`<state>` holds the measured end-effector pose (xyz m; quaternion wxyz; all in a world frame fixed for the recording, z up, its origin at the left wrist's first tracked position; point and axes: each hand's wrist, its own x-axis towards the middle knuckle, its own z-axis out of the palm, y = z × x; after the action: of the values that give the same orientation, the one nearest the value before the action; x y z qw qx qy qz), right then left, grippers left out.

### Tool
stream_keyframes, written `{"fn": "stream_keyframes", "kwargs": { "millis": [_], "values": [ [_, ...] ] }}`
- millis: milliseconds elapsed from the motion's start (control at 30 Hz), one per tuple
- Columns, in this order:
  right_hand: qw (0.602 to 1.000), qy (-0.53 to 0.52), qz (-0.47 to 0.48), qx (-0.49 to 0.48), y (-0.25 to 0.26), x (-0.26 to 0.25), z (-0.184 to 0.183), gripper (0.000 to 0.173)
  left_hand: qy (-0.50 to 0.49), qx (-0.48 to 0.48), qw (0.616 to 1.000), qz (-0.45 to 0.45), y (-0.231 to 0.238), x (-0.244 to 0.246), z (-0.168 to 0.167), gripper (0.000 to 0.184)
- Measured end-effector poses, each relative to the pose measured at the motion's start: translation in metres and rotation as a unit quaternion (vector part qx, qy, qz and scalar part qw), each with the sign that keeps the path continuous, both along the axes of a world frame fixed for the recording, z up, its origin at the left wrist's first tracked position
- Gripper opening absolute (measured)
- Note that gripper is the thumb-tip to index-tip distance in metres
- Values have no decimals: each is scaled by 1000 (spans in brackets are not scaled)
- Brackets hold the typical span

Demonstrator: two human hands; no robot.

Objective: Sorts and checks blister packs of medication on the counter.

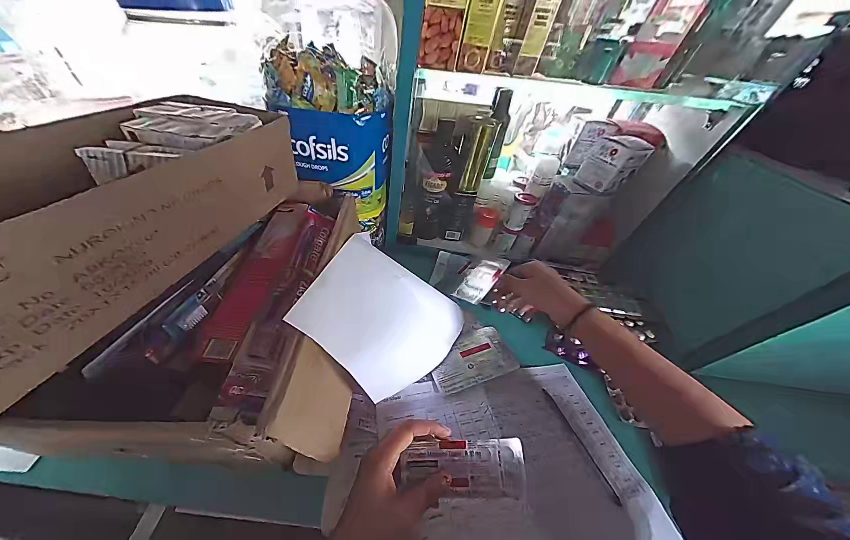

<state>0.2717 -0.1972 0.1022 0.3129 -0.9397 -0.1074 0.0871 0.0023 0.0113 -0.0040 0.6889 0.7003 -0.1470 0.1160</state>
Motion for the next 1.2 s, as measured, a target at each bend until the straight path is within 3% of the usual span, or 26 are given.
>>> {"fn": "stream_keyframes", "kwargs": {
  "millis": [67,133,200,300,367,433,567,700,833,1200],
  "values": [
    [980,-67,1,-187,-6,-7,6,26,29,-17,999,11,-1,-2,3,37],
    [954,-83,30,-287,-7,-20,-2,28,34,-13,999,12,-1,-4,3,35],
    [938,-143,72,-308,-8,-29,-25,33,10,-6,1000,4,1,-4,0,35],
    [902,-297,109,-293,-16,-28,-51,11,-7,-6,1000,-10,2,-1,-1,40],
    [879,-361,119,-287,-24,-27,-52,11,2,-11,1000,-17,1,-2,1,45],
    [874,-401,109,-253,-32,-32,-43,18,10,-6,1000,-13,2,-3,2,47],
    [925,-353,-15,-142,-50,-63,6,27,4,-1,1000,5,0,-1,-1,50],
    [957,-275,-79,52,-76,-82,28,22,4,-7,1000,12,-1,-2,-4,54],
    [951,-211,-64,218,-82,-96,26,14,5,-14,1000,17,-2,-2,-3,57],
    [926,-231,-28,297,-77,-119,30,15,14,-32,999,21,-5,-2,-5,58]
  ]
}}
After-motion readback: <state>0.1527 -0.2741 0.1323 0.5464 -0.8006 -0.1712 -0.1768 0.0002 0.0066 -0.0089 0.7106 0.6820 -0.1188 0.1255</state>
